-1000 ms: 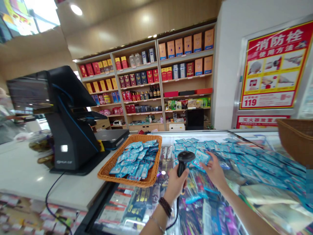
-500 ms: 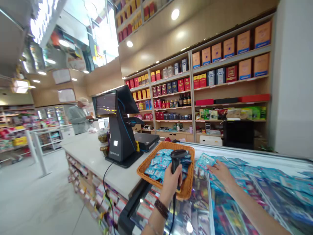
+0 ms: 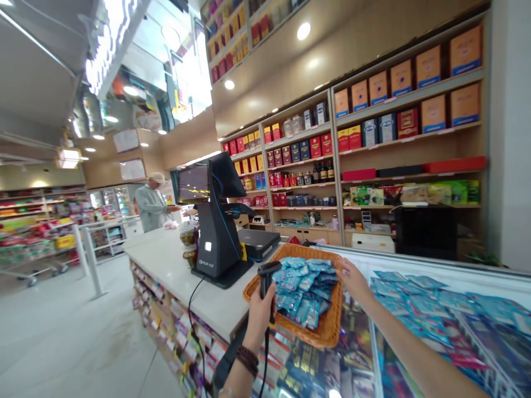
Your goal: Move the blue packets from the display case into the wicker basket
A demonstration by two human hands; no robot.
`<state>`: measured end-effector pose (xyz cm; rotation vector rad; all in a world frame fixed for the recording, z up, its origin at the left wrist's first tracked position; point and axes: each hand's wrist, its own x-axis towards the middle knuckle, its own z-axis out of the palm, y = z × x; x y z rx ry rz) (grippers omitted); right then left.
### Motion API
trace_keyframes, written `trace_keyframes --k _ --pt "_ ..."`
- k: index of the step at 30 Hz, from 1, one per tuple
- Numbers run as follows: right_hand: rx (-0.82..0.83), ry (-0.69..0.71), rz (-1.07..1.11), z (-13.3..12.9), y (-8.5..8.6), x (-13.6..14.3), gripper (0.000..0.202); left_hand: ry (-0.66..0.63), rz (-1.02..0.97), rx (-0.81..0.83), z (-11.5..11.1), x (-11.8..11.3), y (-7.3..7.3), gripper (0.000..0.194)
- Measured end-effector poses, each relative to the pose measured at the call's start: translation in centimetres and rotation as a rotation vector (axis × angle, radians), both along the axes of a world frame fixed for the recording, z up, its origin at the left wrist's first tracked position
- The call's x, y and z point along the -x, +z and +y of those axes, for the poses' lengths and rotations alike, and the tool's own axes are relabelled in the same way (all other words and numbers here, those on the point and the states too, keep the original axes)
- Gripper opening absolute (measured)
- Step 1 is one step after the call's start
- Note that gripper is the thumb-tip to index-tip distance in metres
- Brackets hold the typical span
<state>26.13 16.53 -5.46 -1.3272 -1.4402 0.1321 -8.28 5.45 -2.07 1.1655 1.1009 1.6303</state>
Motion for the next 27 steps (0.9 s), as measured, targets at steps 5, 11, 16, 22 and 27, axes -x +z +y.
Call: trace_keyframes --k 5,11,16,22,27 --pt "0.154 -0.220 -0.336 -6.2 -6.6 -9.8 0.057 -0.156 0.056 -0.040 -0.9 -3.0 0.4 0.091" --pt "0.245 -0.190 -0.415 -14.7 -9.9 -18.4 0.046 -0.384 0.038 -0.067 -3.2 -10.3 0.8 0.085" --pt "0.186 -0.378 -0.154 -19.0 -9.1 -21.8 0.049 -0.567 0.045 -0.054 -5.4 -17.2 -0.6 0.079" --pt "0.129 -0.453 0.061 -21.4 -8.2 -21.2 0.060 -0.760 0.044 -0.021 -6.8 -24.0 -3.0 0.085" --pt "0.156 -0.370 0.308 -22.7 -6.8 -20.9 0.064 -0.796 0.041 0.057 -6.8 -26.7 -5.9 0.094"
